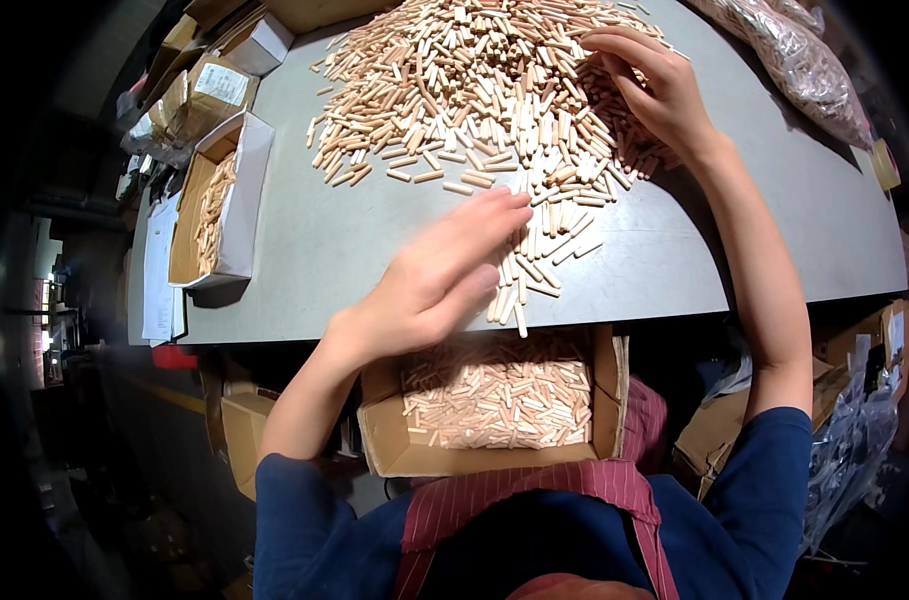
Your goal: The person sorts small wooden pegs on a table, occasionally picking up two pegs to inspect them before placing them into a cardboard box. The person repeatedly sweeps the pegs across the table and transfers them into the box.
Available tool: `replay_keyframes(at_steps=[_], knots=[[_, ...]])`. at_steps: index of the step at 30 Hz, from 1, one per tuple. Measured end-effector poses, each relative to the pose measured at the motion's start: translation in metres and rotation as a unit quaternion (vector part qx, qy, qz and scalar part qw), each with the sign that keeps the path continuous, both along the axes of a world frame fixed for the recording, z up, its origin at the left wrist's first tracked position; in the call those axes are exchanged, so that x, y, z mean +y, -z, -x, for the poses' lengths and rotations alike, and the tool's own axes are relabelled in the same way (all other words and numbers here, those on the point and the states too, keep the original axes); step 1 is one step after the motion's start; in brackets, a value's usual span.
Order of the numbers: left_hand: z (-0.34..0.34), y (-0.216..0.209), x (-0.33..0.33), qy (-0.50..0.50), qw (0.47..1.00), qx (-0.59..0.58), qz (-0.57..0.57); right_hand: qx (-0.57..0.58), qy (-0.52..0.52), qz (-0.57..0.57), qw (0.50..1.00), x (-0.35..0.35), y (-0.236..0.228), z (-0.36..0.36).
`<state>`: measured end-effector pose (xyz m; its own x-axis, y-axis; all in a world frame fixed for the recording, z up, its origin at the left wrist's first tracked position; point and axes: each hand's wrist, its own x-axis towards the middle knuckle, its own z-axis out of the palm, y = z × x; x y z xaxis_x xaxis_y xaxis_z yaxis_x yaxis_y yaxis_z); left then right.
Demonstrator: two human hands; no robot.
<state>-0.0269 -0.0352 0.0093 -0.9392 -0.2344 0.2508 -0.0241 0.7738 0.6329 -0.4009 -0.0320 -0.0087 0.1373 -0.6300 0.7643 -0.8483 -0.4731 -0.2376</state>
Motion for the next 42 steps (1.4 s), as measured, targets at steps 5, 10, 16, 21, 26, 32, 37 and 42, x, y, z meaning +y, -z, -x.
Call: replay_keyframes(at_steps=[5,10,16,21,26,32,37,42], knots=[[0.008,0.003,0.005,0.061,0.993,-0.019,0.096,0.01,0.006,0.019,1.0,0.0,-0.001,0.0],[0.001,-0.006,0.022,0.067,0.983,-0.076,0.15,-0.006,0.0,0.001,1.0,0.001,0.0,-0.003],[-0.029,-0.008,0.029,0.131,0.982,-0.097,0.092,0.003,0.015,-0.022,1.0,0.001,0.003,0.001],[-0.045,-0.013,0.035,0.103,0.958,0.042,-0.266,0.008,0.005,-0.019,1.0,0.001,0.002,-0.002],[-0.006,-0.013,0.025,-0.057,0.998,0.034,-0.021,0.006,-0.001,0.027,1.0,-0.002,0.004,-0.001],[0.04,-0.002,0.031,0.007,0.982,-0.008,0.187,-0.02,-0.001,0.035,0.999,-0.002,0.001,-0.001],[0.032,-0.003,0.033,0.022,0.969,-0.053,0.241,0.016,0.01,0.052,0.998,-0.001,0.001,-0.005],[0.013,-0.006,0.037,0.034,0.961,-0.08,0.264,0.023,0.013,0.046,0.999,-0.002,0.004,-0.005]])
